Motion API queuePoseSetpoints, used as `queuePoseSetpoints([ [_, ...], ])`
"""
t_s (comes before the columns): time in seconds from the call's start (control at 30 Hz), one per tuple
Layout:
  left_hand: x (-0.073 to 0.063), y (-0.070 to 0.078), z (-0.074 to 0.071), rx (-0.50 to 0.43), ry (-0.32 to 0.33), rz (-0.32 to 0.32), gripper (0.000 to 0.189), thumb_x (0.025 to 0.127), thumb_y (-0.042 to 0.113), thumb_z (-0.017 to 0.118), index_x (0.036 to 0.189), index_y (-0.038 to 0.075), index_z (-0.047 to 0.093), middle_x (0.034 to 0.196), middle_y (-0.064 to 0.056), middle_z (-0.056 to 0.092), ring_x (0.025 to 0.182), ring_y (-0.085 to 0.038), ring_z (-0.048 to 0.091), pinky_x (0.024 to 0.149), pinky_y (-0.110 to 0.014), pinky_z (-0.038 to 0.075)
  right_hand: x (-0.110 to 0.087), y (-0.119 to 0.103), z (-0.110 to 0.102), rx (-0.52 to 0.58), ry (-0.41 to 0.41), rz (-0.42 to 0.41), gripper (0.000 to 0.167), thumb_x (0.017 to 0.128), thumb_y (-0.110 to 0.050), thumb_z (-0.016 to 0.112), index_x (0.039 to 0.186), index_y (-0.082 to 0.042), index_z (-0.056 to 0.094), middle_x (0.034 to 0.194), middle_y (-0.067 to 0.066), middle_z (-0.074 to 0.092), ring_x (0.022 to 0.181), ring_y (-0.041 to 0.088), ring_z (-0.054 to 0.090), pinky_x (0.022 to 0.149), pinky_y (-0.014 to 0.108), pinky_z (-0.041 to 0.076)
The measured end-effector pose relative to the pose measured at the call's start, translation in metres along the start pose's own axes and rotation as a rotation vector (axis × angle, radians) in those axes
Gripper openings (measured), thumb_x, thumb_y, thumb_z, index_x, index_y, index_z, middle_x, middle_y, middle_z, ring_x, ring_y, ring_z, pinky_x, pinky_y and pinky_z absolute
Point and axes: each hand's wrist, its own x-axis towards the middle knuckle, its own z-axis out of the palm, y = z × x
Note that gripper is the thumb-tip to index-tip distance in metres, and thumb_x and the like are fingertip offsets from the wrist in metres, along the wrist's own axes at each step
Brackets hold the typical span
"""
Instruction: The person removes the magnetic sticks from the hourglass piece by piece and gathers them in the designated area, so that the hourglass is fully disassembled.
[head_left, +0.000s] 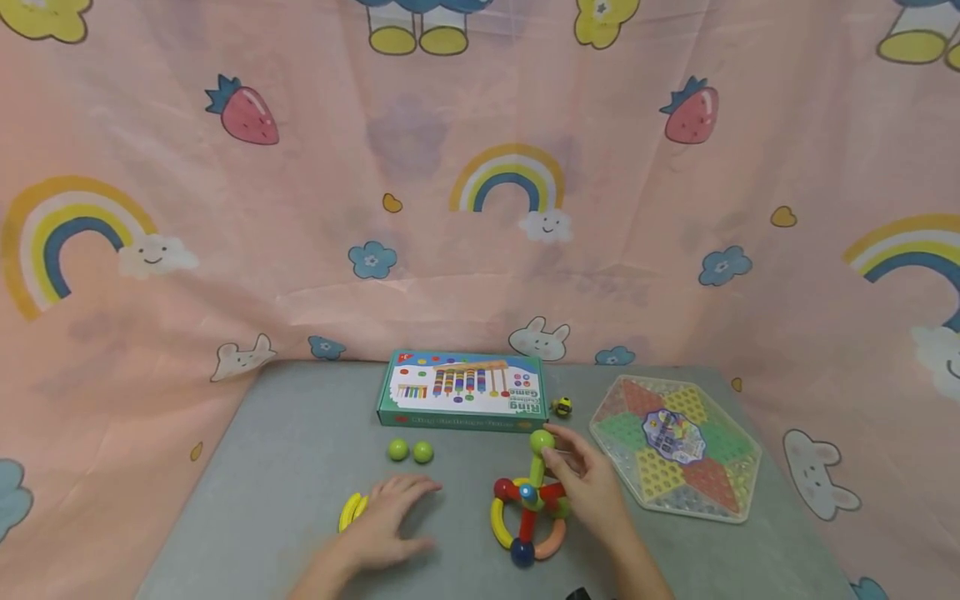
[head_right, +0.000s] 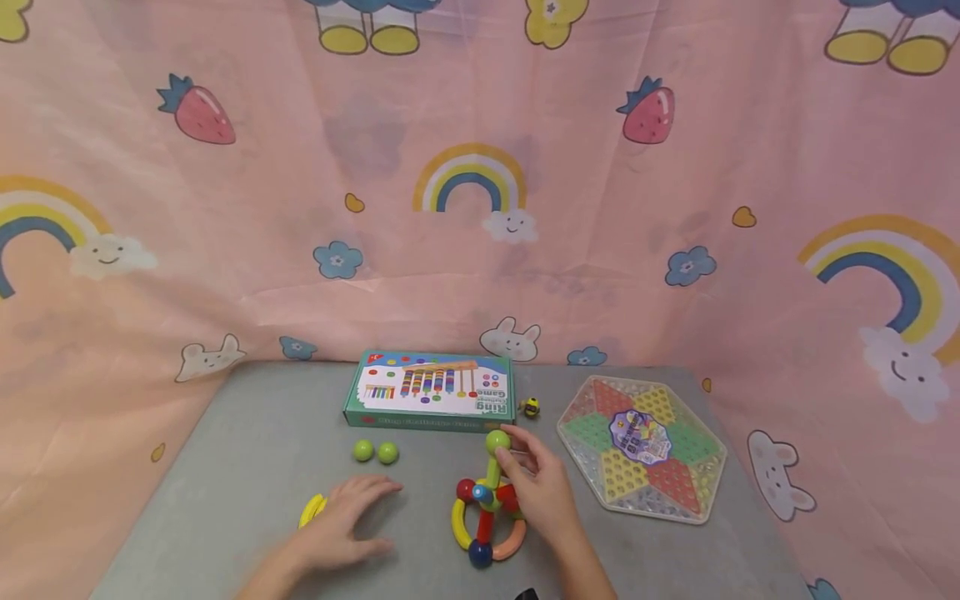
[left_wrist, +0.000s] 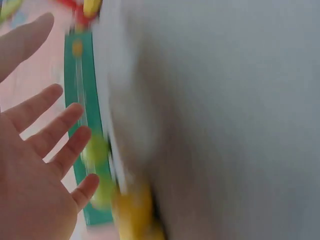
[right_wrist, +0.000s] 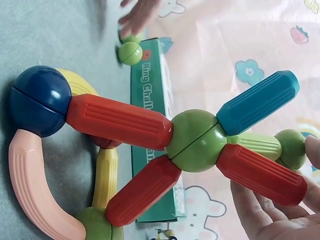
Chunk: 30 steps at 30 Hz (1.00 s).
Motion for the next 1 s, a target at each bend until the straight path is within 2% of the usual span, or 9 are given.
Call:
queuePoseSetpoints([
  [0.1, 0.013, 0.021, 0.017, -0.020, -0.043, 0.014, 0.069, 0.085, 0.047, 0.077, 0.145, 0.028, 0.050, 0.149, 0.004, 0.051, 0.138, -0.027, 0.044, 0.112, -0.061, 0.034, 0.000, 0.000, 0.000, 0.004, -0.001, -0.002, 0.041, 0.102, -0.031, 0.061, 0.140, -0.018, 0.056, 0.132, 0.012, 0.063, 0.115, 0.028, 0.067, 0.088, 0.035, 0.059],
  [0.23, 0.031, 0.042, 0.038, -0.035, -0.019, 0.022, 0.072, 0.086, 0.048, 0.074, 0.149, 0.026, 0.046, 0.151, 0.005, 0.050, 0.140, -0.024, 0.045, 0.113, -0.055, 0.037, 0.001, 0.001, 0.000, 0.007, -0.010, 0.002, 0.042, 0.103, -0.032, 0.058, 0.142, -0.017, 0.054, 0.133, 0.015, 0.064, 0.110, 0.027, 0.069, 0.088, 0.038, 0.059],
  [0.37, 0.046, 0.054, 0.049, -0.103, -0.023, 0.036, 0.077, 0.088, 0.046, 0.074, 0.153, 0.025, 0.041, 0.156, 0.007, 0.045, 0.143, -0.022, 0.042, 0.114, -0.055, 0.036, 0.003, 0.003, 0.001, 0.038, -0.015, 0.001, 0.041, 0.105, -0.032, 0.054, 0.143, -0.015, 0.054, 0.130, 0.016, 0.067, 0.105, 0.026, 0.071, 0.088, 0.039, 0.059],
  [0.53, 0.062, 0.060, 0.056, -0.108, -0.032, 0.091, 0.070, 0.092, 0.033, 0.072, 0.154, 0.032, 0.040, 0.153, 0.015, 0.046, 0.141, -0.019, 0.044, 0.112, -0.053, 0.040, 0.005, 0.006, 0.001, 0.072, -0.018, -0.036, 0.037, 0.106, -0.028, 0.053, 0.141, -0.015, 0.055, 0.125, 0.016, 0.069, 0.104, 0.026, 0.071, 0.087, 0.035, 0.059],
  [0.67, 0.070, 0.063, 0.060, -0.078, -0.003, 0.096, 0.057, 0.096, 0.027, 0.067, 0.149, 0.035, 0.048, 0.145, 0.017, 0.054, 0.134, -0.017, 0.047, 0.109, -0.050, 0.042, 0.004, 0.007, 0.002, 0.085, -0.030, -0.040, 0.037, 0.107, -0.028, 0.049, 0.141, -0.015, 0.055, 0.122, 0.015, 0.070, 0.105, 0.025, 0.070, 0.088, 0.033, 0.058],
  [0.87, 0.073, 0.064, 0.062, -0.025, 0.077, 0.119, 0.036, 0.098, 0.033, 0.064, 0.133, 0.031, 0.064, 0.131, 0.014, 0.065, 0.121, -0.012, 0.052, 0.094, -0.036, 0.042, 0.004, 0.010, 0.004, 0.110, -0.047, -0.052, 0.046, 0.110, -0.037, 0.038, 0.140, -0.008, 0.056, 0.119, 0.017, 0.070, 0.106, 0.025, 0.070, 0.090, 0.036, 0.058],
  [1.0, 0.072, 0.063, 0.063, 0.005, 0.125, 0.143, 0.028, 0.097, 0.038, 0.064, 0.124, 0.030, 0.070, 0.121, 0.014, 0.068, 0.112, -0.009, 0.054, 0.087, -0.030, 0.039, 0.003, 0.009, 0.005, 0.138, -0.059, -0.046, 0.047, 0.110, -0.038, 0.035, 0.138, -0.007, 0.057, 0.121, 0.018, 0.070, 0.107, 0.028, 0.070, 0.088, 0.033, 0.059],
])
